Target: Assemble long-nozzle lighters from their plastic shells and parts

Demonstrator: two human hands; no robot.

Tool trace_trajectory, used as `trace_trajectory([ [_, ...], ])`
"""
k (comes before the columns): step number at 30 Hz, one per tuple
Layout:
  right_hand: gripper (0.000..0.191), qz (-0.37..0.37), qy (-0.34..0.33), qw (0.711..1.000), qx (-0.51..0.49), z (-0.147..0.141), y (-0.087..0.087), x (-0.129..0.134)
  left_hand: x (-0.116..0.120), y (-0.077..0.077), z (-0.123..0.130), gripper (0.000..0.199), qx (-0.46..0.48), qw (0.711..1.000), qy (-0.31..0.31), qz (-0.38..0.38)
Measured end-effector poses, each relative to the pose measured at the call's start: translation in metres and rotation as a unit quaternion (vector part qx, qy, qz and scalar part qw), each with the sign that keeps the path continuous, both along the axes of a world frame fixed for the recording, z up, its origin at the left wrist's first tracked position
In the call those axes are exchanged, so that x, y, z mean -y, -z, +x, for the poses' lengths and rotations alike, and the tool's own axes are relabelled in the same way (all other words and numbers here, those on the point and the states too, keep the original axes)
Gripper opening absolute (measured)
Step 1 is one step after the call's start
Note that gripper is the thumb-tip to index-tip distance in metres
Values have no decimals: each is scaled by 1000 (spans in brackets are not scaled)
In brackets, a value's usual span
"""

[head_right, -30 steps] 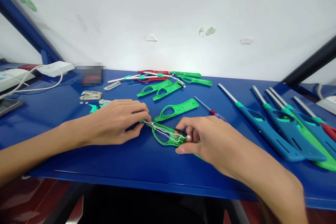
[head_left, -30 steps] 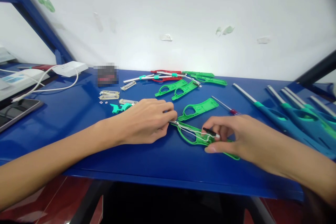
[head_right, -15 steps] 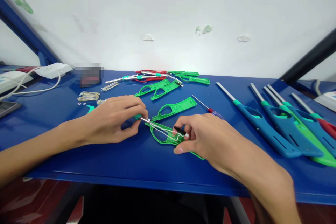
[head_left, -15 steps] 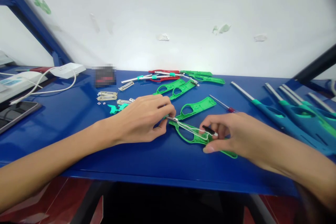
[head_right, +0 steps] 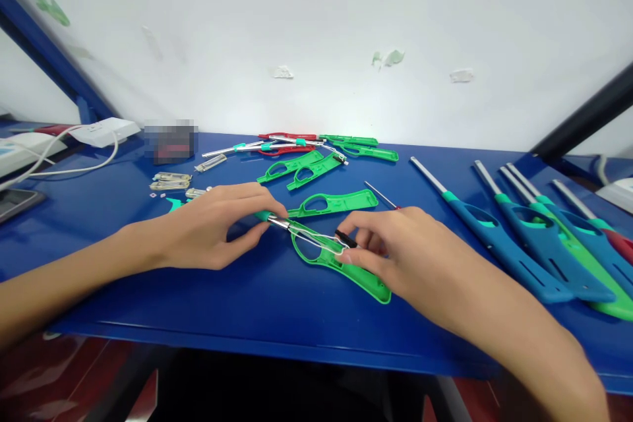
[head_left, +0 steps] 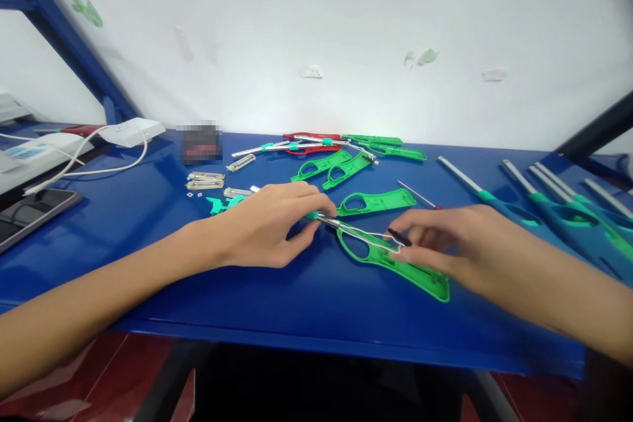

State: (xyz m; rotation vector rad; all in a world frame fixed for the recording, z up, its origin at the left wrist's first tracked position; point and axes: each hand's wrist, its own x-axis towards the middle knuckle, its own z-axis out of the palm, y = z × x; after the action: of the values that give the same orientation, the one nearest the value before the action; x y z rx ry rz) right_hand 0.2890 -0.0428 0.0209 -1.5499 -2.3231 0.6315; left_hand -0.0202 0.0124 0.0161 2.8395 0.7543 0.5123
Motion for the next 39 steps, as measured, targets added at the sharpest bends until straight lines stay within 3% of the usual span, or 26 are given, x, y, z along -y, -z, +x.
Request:
trace_trajectory([
  [7, 46, -51, 6, 998, -39, -6, -3, 2, 0, -3, 1, 25, -3, 1000, -8, -20],
  [16, 41, -71, 7, 997, -25, -9, -7, 1, -5, 0, 1, 13, 28, 998, 6, -53],
  [29, 34, -71, 10, 997, -6, -6, 6, -1, -10, 8, 5, 20, 43, 995, -4, -87],
  [39, 39, -51, 6, 999, -8, -8, -4, -2, -8, 6, 3, 11, 45, 995, 1, -89],
])
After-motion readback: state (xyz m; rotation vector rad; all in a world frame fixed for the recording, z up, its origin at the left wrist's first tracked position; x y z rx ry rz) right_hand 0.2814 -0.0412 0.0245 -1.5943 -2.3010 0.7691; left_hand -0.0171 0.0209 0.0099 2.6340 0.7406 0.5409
